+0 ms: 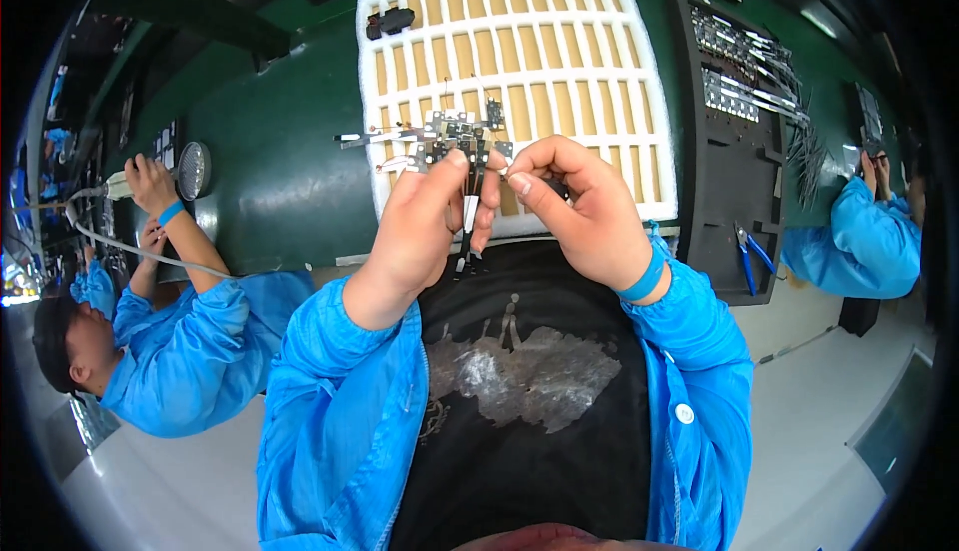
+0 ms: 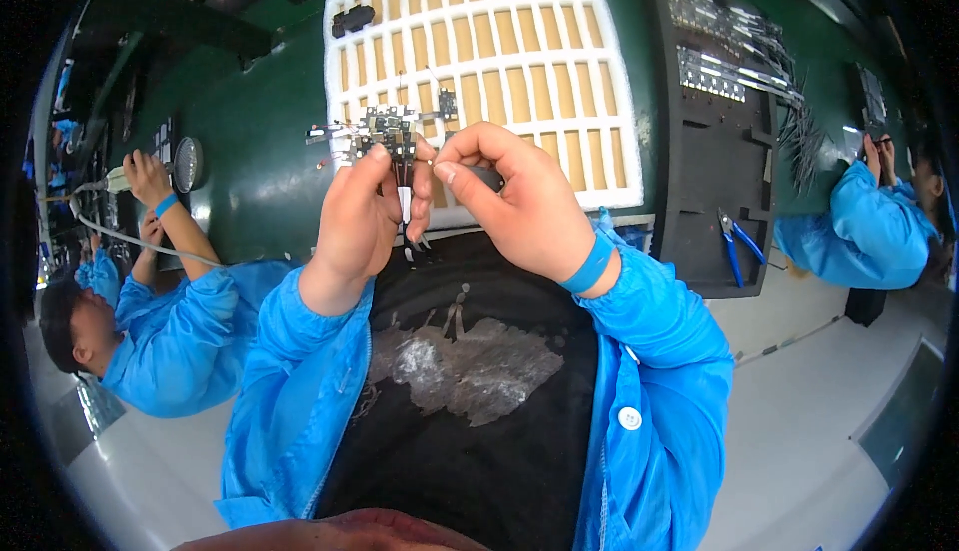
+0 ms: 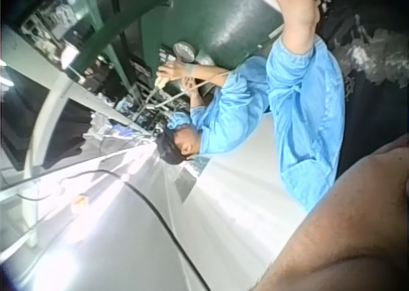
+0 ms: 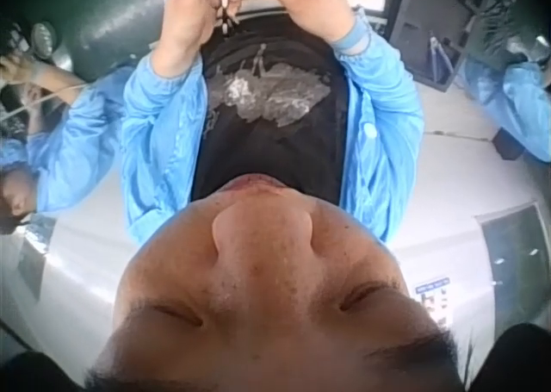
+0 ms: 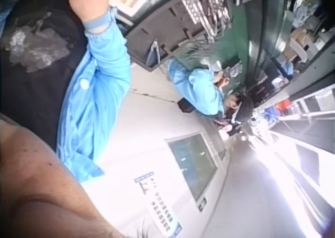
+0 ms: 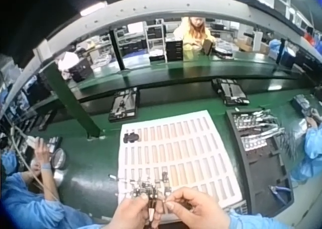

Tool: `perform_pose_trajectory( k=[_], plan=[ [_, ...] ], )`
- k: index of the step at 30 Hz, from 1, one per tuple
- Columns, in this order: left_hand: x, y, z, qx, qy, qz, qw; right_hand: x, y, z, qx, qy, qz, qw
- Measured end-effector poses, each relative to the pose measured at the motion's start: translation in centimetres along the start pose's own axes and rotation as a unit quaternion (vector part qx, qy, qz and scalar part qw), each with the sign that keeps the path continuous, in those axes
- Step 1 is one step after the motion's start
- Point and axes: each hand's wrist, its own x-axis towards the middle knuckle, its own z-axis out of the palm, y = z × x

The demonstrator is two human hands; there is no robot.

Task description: The person assembles small electronic modules, consisting of PCB boards, camera modules, and wire harnesses, by hand and with pliers on a production line, placing the finished modules into a plastic tray.

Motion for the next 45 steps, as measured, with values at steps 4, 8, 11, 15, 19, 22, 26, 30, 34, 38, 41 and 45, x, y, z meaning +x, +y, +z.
perform_pose_trajectory(
  k=[4, 8, 11, 15, 19, 22, 26, 30, 34, 38, 41, 45],
  plan=[
    [0.2, -0.3, -0.6, 0.016, -0.017, 0.003, 1.0, -0.1, -0.4, 0.4, -0.021, 0.01, -0.051, 0.998],
    [0.3, -1.2, -0.2, 0.037, 0.024, 0.045, 0.998, 0.1, -0.2, 0.7, 0.017, 0.008, -0.06, 0.998],
    [0.2, -1.0, -0.2, 0.028, 0.035, 0.059, 0.997, 0.1, -0.2, 0.6, 0.01, 0.019, -0.064, 0.998],
    [0.1, -0.5, -0.1, 0.06, 0.038, 0.071, 0.995, 0.1, -0.5, 0.4, -0.063, 0.033, -0.107, 0.992],
    [0.3, -0.7, -0.3, 0.06, 0.022, 0.079, 0.995, 0.2, -0.4, 0.0, -0.061, 0.024, -0.087, 0.994],
    [0.3, -0.7, -0.2, 0.06, 0.02, 0.083, 0.995, 0.3, -0.3, -0.2, -0.101, 0.028, -0.113, 0.988],
    [0.4, -0.8, -0.1, 0.067, 0.017, 0.084, 0.994, 0.4, -0.2, 0.1, -0.033, 0.037, -0.107, 0.993],
    [0.2, -0.7, 0.1, 0.072, 0.019, 0.085, 0.994, 0.4, -0.6, -0.1, -0.025, 0.031, -0.102, 0.994],
    [0.3, -0.7, 0.0, 0.077, 0.01, 0.072, 0.994, 0.3, -0.2, -0.3, -0.065, 0.039, -0.126, 0.989],
    [0.3, -0.7, 0.0, 0.083, 0.01, 0.069, 0.994, 0.3, -0.4, -0.4, -0.12, 0.052, -0.169, 0.977],
    [0.3, -0.7, 0.2, 0.082, 0.012, 0.073, 0.994, 0.2, -0.5, -0.8, -0.124, 0.039, -0.166, 0.978],
    [0.4, -0.7, 0.0, 0.11, -0.003, 0.077, 0.991, 0.2, -0.3, -0.9, -0.116, 0.023, -0.161, 0.98]
  ],
)
